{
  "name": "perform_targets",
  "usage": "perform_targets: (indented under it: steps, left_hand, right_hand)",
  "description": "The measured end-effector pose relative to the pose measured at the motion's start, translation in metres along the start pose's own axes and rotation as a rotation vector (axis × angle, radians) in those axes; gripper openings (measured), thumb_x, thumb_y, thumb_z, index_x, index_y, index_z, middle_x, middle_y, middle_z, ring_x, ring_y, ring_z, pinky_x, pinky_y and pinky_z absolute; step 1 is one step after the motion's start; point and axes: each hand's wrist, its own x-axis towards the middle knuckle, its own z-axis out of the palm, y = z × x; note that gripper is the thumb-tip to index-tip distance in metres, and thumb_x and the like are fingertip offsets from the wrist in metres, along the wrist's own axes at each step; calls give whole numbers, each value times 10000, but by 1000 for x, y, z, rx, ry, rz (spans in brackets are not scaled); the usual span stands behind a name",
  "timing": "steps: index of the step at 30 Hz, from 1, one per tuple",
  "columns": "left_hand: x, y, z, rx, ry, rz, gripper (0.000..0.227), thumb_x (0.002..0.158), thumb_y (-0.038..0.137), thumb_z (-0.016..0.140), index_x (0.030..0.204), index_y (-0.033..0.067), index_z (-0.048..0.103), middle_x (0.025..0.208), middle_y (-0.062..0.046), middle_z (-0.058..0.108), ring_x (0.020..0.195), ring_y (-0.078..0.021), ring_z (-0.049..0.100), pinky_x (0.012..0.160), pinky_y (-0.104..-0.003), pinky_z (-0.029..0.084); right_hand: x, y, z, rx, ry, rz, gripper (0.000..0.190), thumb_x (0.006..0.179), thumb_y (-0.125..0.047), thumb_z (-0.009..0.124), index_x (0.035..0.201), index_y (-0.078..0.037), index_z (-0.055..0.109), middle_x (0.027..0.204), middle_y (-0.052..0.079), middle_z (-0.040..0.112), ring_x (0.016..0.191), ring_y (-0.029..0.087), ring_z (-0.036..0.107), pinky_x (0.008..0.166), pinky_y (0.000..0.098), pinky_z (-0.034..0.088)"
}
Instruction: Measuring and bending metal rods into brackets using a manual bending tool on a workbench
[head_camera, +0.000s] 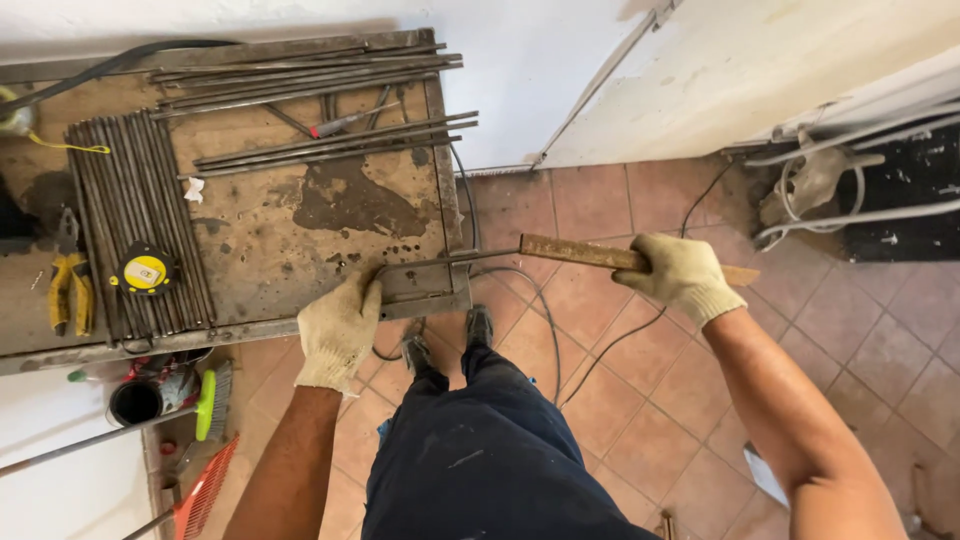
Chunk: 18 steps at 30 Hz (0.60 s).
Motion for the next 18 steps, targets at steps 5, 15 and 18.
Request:
perform_targets:
  steps: [5,15,18]
  left_hand:
    - [-7,5,-12,-42,-31,1,344,1026,472,423,1229,310,648,840,-174,769,903,-378,760,826,-513,591]
    - [3,0,-2,8,-41,-5,350,1019,520,415,1232,353,637,824,-148,771,904,-344,767,817,-501,599]
    - [7,-3,2,12,-47,-4,358,1019,525,420,1234,340,639,857,-146,776,918,-342,766,826,-499,597]
  right_hand:
    - [10,10,12,-40,-32,-19,565,812,-727,596,1216,-332,625,1090,-21,742,1063,208,732,897,412,603]
    - [22,-23,-11,-76,-3,-150,548,827,-698,595,1193,-292,628,1054,0,731,1051,219,731,881,427,600]
    - [20,-28,-17,-109,5,-139,558,831,-731,568,1176,-297,635,1027,-17,732,1034,205,734,866,418,602]
